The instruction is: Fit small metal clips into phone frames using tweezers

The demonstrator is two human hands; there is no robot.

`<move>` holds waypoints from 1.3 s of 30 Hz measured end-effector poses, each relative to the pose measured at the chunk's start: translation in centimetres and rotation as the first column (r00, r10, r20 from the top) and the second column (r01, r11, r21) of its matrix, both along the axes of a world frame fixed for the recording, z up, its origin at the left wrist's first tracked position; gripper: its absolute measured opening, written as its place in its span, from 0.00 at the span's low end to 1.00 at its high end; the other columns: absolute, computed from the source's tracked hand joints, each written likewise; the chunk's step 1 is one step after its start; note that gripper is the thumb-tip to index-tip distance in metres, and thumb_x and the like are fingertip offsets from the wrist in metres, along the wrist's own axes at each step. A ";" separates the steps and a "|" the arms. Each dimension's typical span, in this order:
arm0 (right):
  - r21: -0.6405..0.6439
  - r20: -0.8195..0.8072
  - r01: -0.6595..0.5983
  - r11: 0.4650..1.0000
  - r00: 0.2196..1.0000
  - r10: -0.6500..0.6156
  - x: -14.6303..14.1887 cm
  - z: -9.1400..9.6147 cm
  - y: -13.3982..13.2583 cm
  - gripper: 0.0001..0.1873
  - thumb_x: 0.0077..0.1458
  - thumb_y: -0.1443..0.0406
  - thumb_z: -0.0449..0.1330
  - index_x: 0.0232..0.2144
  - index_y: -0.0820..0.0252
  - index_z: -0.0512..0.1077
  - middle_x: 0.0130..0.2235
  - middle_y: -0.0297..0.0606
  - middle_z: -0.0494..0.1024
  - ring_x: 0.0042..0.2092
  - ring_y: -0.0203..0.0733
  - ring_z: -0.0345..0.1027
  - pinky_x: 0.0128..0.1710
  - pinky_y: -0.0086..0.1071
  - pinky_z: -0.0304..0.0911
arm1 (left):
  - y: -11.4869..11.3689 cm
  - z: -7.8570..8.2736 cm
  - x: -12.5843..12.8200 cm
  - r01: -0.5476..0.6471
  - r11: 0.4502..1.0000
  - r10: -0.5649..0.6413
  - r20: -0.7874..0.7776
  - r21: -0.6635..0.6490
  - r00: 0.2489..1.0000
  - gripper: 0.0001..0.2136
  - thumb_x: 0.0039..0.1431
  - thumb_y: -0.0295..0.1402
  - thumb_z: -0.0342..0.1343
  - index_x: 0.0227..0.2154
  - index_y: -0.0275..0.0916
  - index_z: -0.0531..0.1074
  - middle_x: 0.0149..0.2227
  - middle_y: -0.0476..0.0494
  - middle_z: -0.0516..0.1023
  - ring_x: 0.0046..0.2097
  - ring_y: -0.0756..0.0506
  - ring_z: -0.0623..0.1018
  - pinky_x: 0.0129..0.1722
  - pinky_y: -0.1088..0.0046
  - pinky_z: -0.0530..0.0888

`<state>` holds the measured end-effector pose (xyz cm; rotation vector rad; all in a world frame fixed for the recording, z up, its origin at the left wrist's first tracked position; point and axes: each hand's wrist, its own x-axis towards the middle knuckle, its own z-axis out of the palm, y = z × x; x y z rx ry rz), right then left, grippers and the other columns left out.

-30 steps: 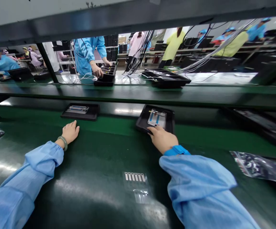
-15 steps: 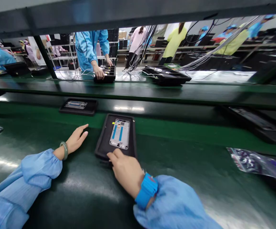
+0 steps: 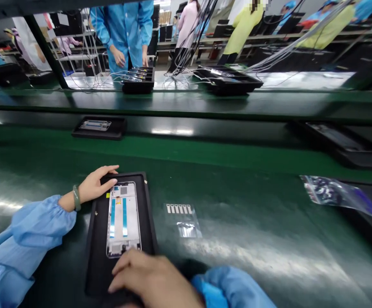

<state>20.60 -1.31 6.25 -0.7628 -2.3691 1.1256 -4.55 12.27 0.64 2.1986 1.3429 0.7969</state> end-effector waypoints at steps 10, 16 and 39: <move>-0.277 -0.166 0.845 0.457 0.427 -0.889 9.7 -3.9 5.8 0.23 0.54 0.46 0.56 0.30 0.61 0.72 0.29 0.38 0.75 0.27 0.40 0.68 0.28 0.34 0.67 | -2.8 3.0 3.0 0.144 0.990 -0.138 -0.226 0.007 0.964 0.17 0.63 0.37 0.46 0.50 0.34 0.67 0.46 0.37 0.72 0.48 0.41 0.70 0.49 0.57 0.68; -0.120 -0.125 0.883 0.454 0.441 -0.889 10.0 -4.7 6.4 0.21 0.50 0.46 0.59 0.32 0.58 0.71 0.30 0.38 0.77 0.32 0.45 0.72 0.33 0.38 0.67 | -4.6 4.9 10.8 0.378 0.925 -0.321 -0.440 0.046 0.839 0.15 0.61 0.38 0.51 0.47 0.35 0.69 0.48 0.41 0.71 0.51 0.42 0.69 0.50 0.62 0.66; 0.123 0.048 0.604 0.788 0.789 -0.613 11.0 -5.2 5.9 0.17 0.56 0.54 0.56 0.44 0.54 0.73 0.43 0.40 0.75 0.46 0.46 0.69 0.47 0.39 0.64 | -4.5 2.8 16.4 0.229 0.964 -0.255 -0.234 -0.134 0.938 0.07 0.59 0.31 0.55 0.36 0.37 0.76 0.36 0.42 0.74 0.41 0.42 0.74 0.42 0.65 0.71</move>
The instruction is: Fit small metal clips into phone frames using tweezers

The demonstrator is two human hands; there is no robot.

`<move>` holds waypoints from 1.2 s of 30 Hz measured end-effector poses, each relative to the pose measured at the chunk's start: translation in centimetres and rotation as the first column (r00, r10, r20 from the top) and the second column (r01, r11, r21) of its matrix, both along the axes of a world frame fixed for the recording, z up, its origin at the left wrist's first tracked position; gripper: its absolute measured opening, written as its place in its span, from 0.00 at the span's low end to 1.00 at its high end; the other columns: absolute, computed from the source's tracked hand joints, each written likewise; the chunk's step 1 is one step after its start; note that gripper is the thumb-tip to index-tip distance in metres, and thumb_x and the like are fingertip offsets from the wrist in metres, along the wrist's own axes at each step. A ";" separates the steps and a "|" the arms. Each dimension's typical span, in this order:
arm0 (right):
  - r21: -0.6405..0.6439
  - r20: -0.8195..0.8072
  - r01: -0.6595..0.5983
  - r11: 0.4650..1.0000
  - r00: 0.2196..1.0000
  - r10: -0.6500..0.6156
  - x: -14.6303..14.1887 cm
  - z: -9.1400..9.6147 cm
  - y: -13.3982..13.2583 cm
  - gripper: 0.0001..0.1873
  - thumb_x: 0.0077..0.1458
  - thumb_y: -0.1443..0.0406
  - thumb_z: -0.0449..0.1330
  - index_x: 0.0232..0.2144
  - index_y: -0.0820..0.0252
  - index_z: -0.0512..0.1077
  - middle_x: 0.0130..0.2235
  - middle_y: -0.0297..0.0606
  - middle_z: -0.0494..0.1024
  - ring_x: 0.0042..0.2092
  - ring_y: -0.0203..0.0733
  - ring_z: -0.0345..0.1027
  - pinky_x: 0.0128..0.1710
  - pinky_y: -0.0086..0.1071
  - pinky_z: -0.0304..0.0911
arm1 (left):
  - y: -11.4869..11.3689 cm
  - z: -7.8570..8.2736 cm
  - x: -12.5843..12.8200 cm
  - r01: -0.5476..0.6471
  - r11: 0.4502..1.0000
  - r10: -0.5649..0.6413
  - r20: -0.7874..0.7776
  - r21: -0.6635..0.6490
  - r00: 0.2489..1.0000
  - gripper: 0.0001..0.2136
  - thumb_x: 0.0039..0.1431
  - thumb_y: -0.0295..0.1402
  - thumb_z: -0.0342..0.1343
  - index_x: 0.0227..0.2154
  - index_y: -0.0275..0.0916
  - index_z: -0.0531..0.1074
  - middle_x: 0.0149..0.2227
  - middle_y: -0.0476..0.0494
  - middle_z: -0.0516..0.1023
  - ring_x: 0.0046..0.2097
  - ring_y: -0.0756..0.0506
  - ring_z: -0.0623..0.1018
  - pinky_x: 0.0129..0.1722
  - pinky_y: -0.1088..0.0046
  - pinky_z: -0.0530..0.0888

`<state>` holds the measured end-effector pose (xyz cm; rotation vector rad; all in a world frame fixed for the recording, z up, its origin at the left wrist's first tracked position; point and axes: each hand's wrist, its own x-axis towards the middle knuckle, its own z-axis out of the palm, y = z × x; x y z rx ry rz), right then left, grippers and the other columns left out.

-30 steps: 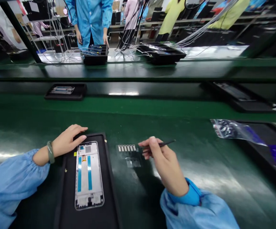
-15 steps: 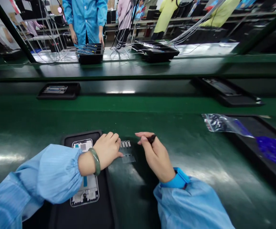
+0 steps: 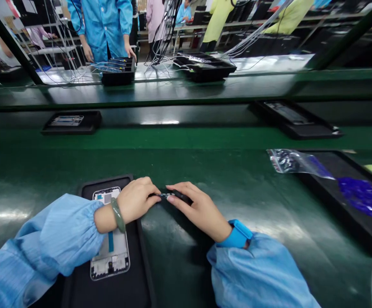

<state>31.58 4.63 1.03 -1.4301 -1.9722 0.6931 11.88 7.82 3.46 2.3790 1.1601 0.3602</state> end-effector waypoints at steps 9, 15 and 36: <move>-0.134 -0.277 0.164 0.977 0.941 -0.196 -1.1 0.9 -0.9 0.14 0.51 0.53 0.61 0.32 0.57 0.76 0.32 0.37 0.77 0.35 0.43 0.70 0.35 0.34 0.63 | -0.2 0.9 -0.9 -0.008 0.919 0.185 0.413 -0.394 0.892 0.08 0.58 0.34 0.55 0.36 0.35 0.75 0.31 0.45 0.78 0.33 0.48 0.76 0.33 0.74 0.71; -0.245 -0.398 0.208 0.947 0.869 -0.294 -2.2 1.2 -1.2 0.16 0.47 0.53 0.63 0.31 0.59 0.77 0.25 0.35 0.75 0.27 0.37 0.64 0.26 0.30 0.58 | -0.1 0.3 -0.7 0.064 0.826 0.297 0.529 -0.560 0.795 0.05 0.55 0.31 0.55 0.31 0.33 0.73 0.25 0.47 0.75 0.30 0.50 0.76 0.32 0.75 0.71; -0.343 -0.586 0.114 0.933 0.750 -0.307 -3.4 2.6 -2.4 0.13 0.47 0.56 0.66 0.29 0.61 0.77 0.17 0.29 0.63 0.18 0.28 0.51 0.17 0.27 0.46 | -0.6 2.8 -1.9 0.171 0.575 0.513 0.515 -0.800 0.687 0.16 0.41 0.33 0.66 0.33 0.32 0.73 0.28 0.47 0.75 0.29 0.51 0.74 0.35 0.73 0.72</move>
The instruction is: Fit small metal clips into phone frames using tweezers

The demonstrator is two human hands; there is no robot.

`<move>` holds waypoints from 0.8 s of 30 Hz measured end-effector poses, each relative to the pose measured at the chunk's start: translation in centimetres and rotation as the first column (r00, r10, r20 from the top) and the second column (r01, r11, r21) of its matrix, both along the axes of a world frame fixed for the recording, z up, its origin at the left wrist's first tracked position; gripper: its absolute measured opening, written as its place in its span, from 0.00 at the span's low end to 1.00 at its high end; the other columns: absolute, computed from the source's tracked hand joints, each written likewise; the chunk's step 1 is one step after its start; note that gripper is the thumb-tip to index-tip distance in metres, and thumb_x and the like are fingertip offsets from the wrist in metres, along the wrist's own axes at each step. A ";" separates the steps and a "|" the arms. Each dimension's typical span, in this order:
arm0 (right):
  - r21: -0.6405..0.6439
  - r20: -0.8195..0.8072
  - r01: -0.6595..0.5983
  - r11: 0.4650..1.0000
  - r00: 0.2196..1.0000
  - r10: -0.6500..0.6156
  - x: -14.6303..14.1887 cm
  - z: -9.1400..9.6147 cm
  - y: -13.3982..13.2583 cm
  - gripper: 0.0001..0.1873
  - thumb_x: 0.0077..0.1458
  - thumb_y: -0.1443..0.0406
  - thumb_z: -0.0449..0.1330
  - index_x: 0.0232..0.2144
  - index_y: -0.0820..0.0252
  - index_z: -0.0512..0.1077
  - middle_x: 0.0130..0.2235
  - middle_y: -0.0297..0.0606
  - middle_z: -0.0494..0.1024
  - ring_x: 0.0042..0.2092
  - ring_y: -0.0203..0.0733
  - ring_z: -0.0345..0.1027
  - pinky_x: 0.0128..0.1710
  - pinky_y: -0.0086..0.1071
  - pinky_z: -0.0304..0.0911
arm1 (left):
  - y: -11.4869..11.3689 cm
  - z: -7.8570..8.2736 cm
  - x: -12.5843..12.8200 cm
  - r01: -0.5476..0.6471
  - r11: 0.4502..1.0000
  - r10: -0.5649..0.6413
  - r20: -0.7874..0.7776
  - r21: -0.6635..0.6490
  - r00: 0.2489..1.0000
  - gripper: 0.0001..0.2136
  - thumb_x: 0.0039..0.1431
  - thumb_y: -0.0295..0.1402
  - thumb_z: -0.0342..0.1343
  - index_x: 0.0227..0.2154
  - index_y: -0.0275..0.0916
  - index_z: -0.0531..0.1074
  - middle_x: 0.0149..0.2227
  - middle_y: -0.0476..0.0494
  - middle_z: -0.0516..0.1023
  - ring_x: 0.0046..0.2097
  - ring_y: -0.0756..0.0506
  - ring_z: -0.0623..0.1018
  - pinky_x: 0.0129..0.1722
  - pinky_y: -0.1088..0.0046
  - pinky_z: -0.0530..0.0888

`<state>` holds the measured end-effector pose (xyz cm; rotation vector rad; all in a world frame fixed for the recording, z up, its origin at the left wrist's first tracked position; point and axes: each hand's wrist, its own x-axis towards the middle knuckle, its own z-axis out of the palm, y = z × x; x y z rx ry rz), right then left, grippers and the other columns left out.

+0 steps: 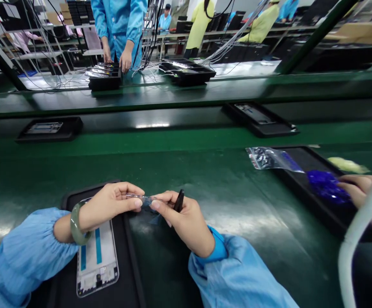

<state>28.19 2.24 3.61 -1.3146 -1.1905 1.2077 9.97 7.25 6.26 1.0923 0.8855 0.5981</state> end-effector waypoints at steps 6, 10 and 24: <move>-0.028 0.003 -0.017 0.999 1.000 0.017 0.0 0.0 -0.1 0.14 0.46 0.55 0.66 0.28 0.61 0.76 0.19 0.30 0.65 0.19 0.28 0.51 0.17 0.27 0.46 | 0.0 0.0 -0.1 0.021 0.999 -0.019 -0.050 0.043 0.999 0.13 0.43 0.38 0.65 0.27 0.32 0.75 0.22 0.47 0.76 0.27 0.50 0.75 0.32 0.73 0.72; -0.030 -0.047 -0.051 0.998 0.998 0.049 0.0 0.1 -0.1 0.12 0.46 0.57 0.67 0.28 0.60 0.76 0.23 0.32 0.68 0.19 0.27 0.51 0.16 0.25 0.46 | 0.0 -0.2 -0.1 0.034 0.998 -0.032 -0.028 0.061 0.999 0.12 0.44 0.38 0.65 0.27 0.33 0.75 0.21 0.48 0.75 0.26 0.50 0.75 0.32 0.73 0.72; 0.030 -0.020 -0.152 0.988 0.988 0.153 0.8 0.5 0.1 0.09 0.49 0.60 0.66 0.31 0.59 0.77 0.30 0.37 0.74 0.30 0.36 0.66 0.27 0.29 0.60 | -0.5 -0.2 0.2 0.012 0.995 -0.019 0.071 0.095 0.997 0.09 0.46 0.33 0.64 0.29 0.33 0.75 0.22 0.49 0.74 0.26 0.52 0.73 0.32 0.75 0.70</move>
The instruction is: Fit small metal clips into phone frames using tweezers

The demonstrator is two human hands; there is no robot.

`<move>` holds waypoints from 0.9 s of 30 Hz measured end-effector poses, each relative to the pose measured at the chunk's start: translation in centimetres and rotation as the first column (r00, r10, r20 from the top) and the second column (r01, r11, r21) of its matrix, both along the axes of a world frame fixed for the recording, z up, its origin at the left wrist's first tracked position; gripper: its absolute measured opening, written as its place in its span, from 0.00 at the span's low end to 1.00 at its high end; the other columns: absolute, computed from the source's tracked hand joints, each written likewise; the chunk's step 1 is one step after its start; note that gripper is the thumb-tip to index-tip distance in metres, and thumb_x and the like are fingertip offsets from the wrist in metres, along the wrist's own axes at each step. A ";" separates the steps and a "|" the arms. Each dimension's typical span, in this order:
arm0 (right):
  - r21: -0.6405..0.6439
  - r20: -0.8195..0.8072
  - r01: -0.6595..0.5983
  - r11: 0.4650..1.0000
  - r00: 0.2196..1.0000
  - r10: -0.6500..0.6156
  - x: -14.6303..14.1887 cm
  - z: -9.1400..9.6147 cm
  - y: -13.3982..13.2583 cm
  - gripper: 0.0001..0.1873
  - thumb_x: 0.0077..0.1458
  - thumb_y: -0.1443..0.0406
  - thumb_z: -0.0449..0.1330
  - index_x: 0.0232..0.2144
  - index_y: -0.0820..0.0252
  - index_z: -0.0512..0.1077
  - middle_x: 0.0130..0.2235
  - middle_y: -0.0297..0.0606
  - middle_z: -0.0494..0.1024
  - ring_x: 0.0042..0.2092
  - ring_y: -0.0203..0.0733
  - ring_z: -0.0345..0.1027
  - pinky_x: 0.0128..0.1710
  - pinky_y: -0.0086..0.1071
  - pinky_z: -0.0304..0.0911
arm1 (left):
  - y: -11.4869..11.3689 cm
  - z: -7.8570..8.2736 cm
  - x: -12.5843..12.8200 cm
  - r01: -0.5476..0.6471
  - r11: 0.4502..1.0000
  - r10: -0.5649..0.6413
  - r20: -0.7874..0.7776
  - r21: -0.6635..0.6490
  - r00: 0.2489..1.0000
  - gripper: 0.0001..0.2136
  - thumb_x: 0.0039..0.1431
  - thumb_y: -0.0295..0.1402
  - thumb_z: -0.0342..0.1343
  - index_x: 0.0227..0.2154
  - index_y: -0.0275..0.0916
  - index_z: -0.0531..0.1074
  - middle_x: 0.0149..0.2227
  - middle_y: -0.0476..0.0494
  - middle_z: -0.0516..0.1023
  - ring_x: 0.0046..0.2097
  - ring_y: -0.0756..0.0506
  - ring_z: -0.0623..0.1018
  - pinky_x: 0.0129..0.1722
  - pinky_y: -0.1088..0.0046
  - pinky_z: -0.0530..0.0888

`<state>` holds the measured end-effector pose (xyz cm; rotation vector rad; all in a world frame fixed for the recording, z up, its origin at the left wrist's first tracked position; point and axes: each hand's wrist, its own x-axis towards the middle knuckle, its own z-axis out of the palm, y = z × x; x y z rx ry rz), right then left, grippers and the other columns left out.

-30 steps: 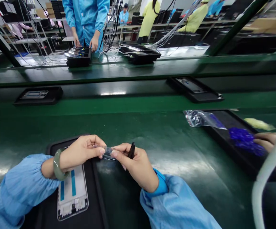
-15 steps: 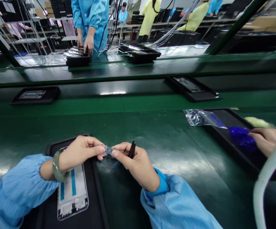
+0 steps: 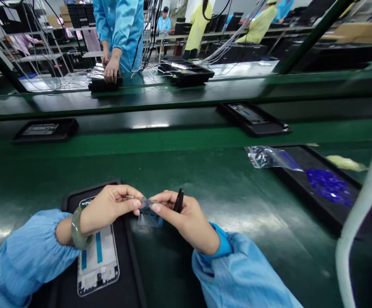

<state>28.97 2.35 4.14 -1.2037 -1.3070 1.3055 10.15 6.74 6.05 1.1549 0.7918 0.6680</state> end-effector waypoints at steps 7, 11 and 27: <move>0.039 0.195 -0.017 0.999 0.981 0.009 0.4 0.4 0.4 0.12 0.50 0.56 0.63 0.32 0.57 0.77 0.31 0.37 0.76 0.33 0.41 0.68 0.34 0.32 0.63 | 0.1 -0.9 0.0 0.002 0.992 0.013 -0.119 0.124 0.993 0.09 0.51 0.32 0.58 0.35 0.34 0.75 0.25 0.48 0.75 0.29 0.50 0.74 0.33 0.74 0.70; 0.091 0.274 0.005 0.996 0.961 -0.030 0.5 -0.3 0.3 0.12 0.52 0.56 0.61 0.34 0.57 0.76 0.30 0.37 0.75 0.32 0.40 0.67 0.31 0.32 0.62 | -0.1 -0.8 -0.1 0.046 0.957 0.033 -0.266 0.286 0.964 0.09 0.52 0.33 0.58 0.36 0.36 0.76 0.30 0.46 0.78 0.32 0.49 0.74 0.33 0.75 0.70; 0.358 0.425 -0.262 0.896 0.900 0.093 0.1 -0.1 -0.6 0.09 0.59 0.65 0.56 0.38 0.55 0.75 0.30 0.38 0.75 0.30 0.37 0.69 0.31 0.30 0.64 | 2.3 0.1 -2.4 0.433 0.900 -0.403 -0.274 0.059 0.873 0.09 0.50 0.35 0.62 0.32 0.35 0.76 0.29 0.47 0.78 0.31 0.51 0.74 0.33 0.76 0.68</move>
